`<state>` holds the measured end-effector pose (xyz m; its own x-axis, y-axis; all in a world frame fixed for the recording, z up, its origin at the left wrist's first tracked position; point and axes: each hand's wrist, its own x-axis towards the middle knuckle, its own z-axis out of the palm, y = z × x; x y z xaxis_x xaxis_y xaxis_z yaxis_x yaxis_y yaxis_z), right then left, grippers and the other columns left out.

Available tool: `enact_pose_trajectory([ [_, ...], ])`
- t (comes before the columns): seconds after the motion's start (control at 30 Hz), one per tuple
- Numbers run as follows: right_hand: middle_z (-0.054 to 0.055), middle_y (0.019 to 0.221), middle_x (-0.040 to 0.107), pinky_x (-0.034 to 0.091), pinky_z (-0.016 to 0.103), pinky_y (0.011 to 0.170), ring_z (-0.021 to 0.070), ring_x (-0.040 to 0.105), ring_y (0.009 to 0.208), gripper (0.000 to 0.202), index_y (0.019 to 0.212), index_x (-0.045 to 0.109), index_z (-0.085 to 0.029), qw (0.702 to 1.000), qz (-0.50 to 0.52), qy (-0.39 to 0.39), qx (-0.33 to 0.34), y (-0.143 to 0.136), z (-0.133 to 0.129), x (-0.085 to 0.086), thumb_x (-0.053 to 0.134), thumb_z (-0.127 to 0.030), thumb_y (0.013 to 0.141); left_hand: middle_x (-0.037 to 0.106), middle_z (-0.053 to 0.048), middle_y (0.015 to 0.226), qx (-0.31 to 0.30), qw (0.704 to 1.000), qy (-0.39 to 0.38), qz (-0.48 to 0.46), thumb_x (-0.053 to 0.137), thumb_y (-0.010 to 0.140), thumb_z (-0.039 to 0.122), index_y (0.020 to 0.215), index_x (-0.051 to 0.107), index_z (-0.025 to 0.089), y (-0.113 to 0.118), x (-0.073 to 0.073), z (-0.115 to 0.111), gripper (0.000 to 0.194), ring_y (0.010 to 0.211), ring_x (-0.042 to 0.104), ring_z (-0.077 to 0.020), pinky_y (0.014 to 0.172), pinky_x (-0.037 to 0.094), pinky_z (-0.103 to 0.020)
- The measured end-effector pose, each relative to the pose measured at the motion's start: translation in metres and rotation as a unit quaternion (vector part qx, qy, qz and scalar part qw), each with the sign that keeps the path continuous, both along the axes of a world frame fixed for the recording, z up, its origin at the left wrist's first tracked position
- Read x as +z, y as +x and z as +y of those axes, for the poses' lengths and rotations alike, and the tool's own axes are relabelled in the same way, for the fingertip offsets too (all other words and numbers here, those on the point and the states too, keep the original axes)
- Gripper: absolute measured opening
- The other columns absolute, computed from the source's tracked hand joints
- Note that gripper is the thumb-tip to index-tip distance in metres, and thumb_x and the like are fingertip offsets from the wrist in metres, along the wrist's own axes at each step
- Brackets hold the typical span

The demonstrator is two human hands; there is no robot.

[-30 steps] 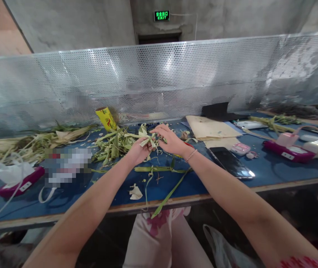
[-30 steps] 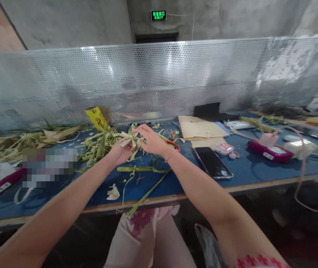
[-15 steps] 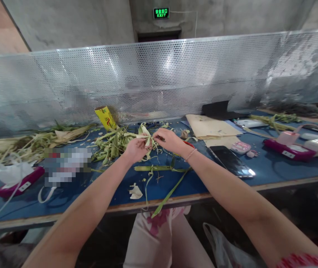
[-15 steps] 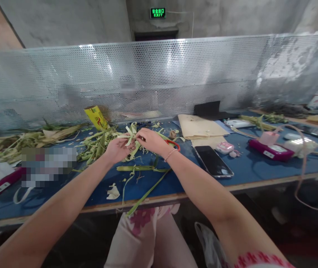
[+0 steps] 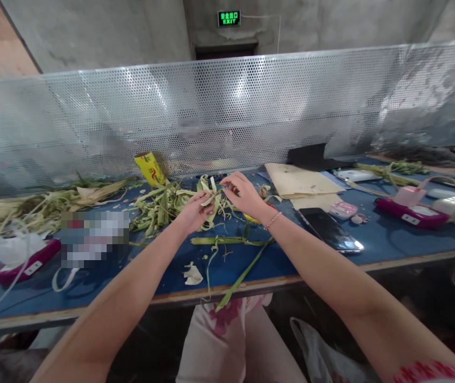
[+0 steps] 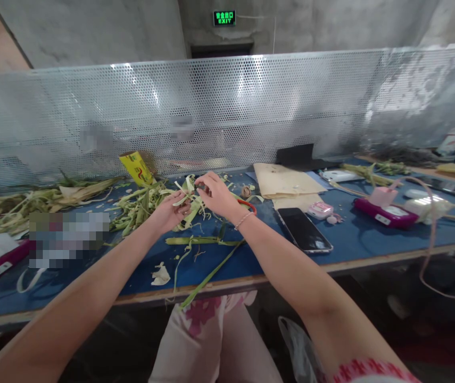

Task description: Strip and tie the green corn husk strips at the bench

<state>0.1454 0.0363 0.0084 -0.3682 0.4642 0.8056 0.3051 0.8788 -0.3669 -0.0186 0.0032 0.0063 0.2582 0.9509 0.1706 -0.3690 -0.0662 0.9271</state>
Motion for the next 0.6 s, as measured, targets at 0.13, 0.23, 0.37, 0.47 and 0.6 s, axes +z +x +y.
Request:
enact_pose_trajectory([
  [0.13,0.009,0.101,0.045,0.046,0.033,0.071,0.0142,0.049,0.075,0.024,0.102,0.05,-0.019,0.996,-0.062,0.046,0.041,-0.003,-0.005,-0.001,0.045,-0.019,0.079,0.047,0.006,0.055,0.04,0.998,0.027,0.03,0.063,0.067,0.022,0.079,0.047,0.018,0.003,-0.002,0.0,0.021,0.039,0.035,-0.0013,0.044,0.033,-0.016],
  [0.23,0.009,0.1,0.045,0.045,0.033,0.079,0.017,0.049,0.089,0.019,0.098,0.053,-0.019,0.988,-0.109,0.076,0.075,-0.007,-0.01,-0.002,0.048,-0.02,0.079,0.049,0.008,0.056,0.061,0.996,0.045,0.035,0.066,0.063,0.019,0.084,0.044,0.022,0.005,-0.001,-0.002,0.032,0.042,0.039,-0.0022,0.045,0.033,-0.015],
  [0.37,0.007,0.094,0.047,0.045,0.033,0.082,0.0157,0.05,0.089,0.011,0.086,0.056,-0.019,0.989,-0.101,0.082,0.071,-0.011,-0.011,-0.003,0.046,-0.021,0.082,0.049,0.007,0.056,0.071,0.996,0.037,0.044,0.065,0.064,0.022,0.084,0.048,0.02,0.007,0.0,-0.004,0.027,0.044,0.041,-0.002,0.048,0.035,-0.015],
  [0.47,0.008,0.096,0.047,0.045,0.033,0.081,0.0162,0.05,0.09,0.013,0.091,0.056,-0.019,0.989,-0.11,0.08,0.055,-0.012,-0.01,-0.004,0.048,-0.021,0.081,0.047,0.007,0.054,0.075,0.995,0.038,0.057,0.064,0.063,0.018,0.078,0.048,0.018,0.008,-0.001,-0.003,0.023,0.043,0.038,-0.0011,0.045,0.031,-0.015],
  [0.6,0.007,0.09,0.047,0.045,0.031,0.076,0.015,0.05,0.083,0.012,0.086,0.057,-0.019,0.99,-0.111,0.075,0.046,-0.013,-0.011,-0.005,0.047,-0.022,0.081,0.042,0.01,0.048,0.097,0.99,0.05,0.084,0.064,0.06,0.014,0.071,0.039,0.019,0.008,-0.004,0.0,0.028,0.037,0.031,-0.0006,0.041,0.023,-0.016],
])
